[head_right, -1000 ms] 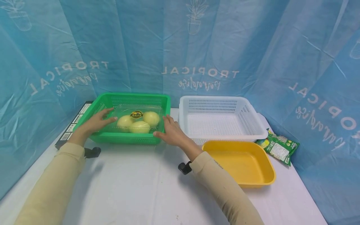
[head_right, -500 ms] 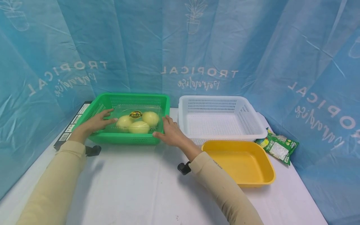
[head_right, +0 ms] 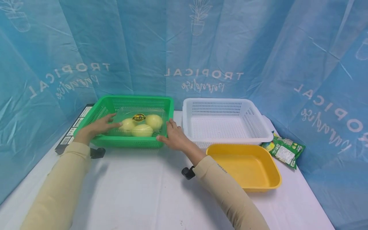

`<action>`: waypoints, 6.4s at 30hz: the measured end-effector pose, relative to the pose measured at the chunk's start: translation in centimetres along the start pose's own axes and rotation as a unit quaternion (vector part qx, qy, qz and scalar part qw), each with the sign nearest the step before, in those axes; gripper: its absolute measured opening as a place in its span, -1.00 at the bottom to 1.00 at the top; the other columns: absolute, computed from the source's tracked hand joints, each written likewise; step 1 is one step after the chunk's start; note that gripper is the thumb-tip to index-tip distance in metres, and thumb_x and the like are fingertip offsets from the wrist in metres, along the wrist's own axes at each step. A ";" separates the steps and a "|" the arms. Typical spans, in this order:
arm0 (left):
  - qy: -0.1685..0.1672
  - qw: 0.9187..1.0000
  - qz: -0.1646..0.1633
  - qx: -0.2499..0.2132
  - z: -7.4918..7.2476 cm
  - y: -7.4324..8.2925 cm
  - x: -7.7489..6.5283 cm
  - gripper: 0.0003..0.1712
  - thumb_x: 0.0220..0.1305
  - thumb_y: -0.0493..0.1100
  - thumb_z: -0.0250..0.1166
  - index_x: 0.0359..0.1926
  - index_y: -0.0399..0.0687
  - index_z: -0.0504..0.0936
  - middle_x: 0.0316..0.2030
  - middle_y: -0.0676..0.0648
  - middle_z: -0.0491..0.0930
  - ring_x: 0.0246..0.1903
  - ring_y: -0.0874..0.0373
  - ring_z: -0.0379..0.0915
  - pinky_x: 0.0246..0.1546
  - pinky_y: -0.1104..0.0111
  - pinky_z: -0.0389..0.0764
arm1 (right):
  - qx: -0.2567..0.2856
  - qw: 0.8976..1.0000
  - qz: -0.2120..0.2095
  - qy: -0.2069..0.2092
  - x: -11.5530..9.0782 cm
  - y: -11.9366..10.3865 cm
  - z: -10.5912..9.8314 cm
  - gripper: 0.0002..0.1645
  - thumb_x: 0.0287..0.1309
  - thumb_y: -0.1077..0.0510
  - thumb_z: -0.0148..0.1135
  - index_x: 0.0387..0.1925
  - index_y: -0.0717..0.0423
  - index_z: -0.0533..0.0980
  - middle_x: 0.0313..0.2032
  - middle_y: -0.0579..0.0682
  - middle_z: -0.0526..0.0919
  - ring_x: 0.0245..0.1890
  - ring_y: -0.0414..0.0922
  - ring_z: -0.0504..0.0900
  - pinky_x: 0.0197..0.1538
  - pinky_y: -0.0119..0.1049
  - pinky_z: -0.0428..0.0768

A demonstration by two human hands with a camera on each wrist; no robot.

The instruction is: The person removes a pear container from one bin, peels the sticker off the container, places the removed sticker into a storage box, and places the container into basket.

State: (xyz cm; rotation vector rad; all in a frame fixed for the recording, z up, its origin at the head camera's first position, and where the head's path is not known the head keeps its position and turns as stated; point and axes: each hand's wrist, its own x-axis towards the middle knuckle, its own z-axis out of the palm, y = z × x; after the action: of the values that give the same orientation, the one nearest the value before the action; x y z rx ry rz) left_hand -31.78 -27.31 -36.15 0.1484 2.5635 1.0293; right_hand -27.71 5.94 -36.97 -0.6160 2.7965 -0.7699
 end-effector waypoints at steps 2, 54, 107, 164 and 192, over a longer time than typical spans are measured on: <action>0.000 1.000 0.001 0.005 0.1 0.1 0.0 0.02 0.37 0.21 0.01 0.47 -0.12 -0.44 0.41 -0.49 -0.26 0.38 -0.44 -0.27 0.25 -0.26 0.13 | -0.001 1.000 -0.002 -0.002 0.0 0.0 0.0 0.01 0.28 -0.27 -0.01 0.47 0.19 -0.17 0.50 0.11 -0.26 0.46 0.18 -0.03 0.43 0.07 0.08; 0.089 0.995 0.024 -0.044 0.5 0.2 -0.8 -0.04 0.33 0.14 0.11 0.49 -0.03 -0.25 0.41 -0.44 -0.07 0.38 -0.36 -0.09 0.23 -0.21 0.21 | -0.013 0.999 0.017 -0.037 -0.1 -0.6 -0.4 0.04 0.29 -0.29 -0.06 0.46 0.22 -0.24 0.50 0.11 -0.38 0.46 0.10 0.02 0.42 -0.03 0.15; 0.144 0.971 0.076 -0.177 1.8 2.3 -1.0 -0.19 0.30 0.11 0.16 0.45 0.39 -0.06 0.48 -0.16 -0.35 0.39 -0.35 -0.13 0.10 -0.21 0.33 | 0.119 0.993 -0.012 0.017 0.1 1.0 1.0 -0.01 0.29 -0.15 0.06 0.46 0.16 -0.23 0.49 0.10 -0.36 0.45 0.09 0.01 0.41 0.01 0.16; 0.299 0.885 0.003 -0.357 2.1 6.0 -4.6 -0.44 0.35 -0.13 0.14 0.31 0.40 0.31 0.47 0.04 -0.09 0.44 -0.16 -0.11 0.16 -0.22 0.33 | 0.109 0.994 -0.018 0.006 -0.1 0.9 0.8 0.03 0.28 -0.24 0.01 0.47 0.13 -0.28 0.49 0.07 -0.39 0.45 0.07 0.03 0.40 0.00 0.19; 0.313 0.838 0.009 -0.447 1.1 8.0 -10.0 -0.42 0.29 -0.15 0.22 0.27 0.44 0.35 0.45 0.15 -0.05 0.43 -0.07 -0.08 0.24 -0.20 0.23 | 0.118 0.993 -0.020 0.006 0.0 1.0 0.9 0.01 0.29 -0.21 0.01 0.46 0.13 -0.28 0.49 0.10 -0.40 0.47 0.08 -0.02 0.41 0.00 0.16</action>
State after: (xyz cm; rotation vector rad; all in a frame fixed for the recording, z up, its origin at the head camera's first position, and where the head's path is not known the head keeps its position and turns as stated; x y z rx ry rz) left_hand -22.43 -23.11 -28.33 -0.4915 2.2218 2.4714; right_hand -27.77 6.31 -38.26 -0.6274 2.6540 -1.0949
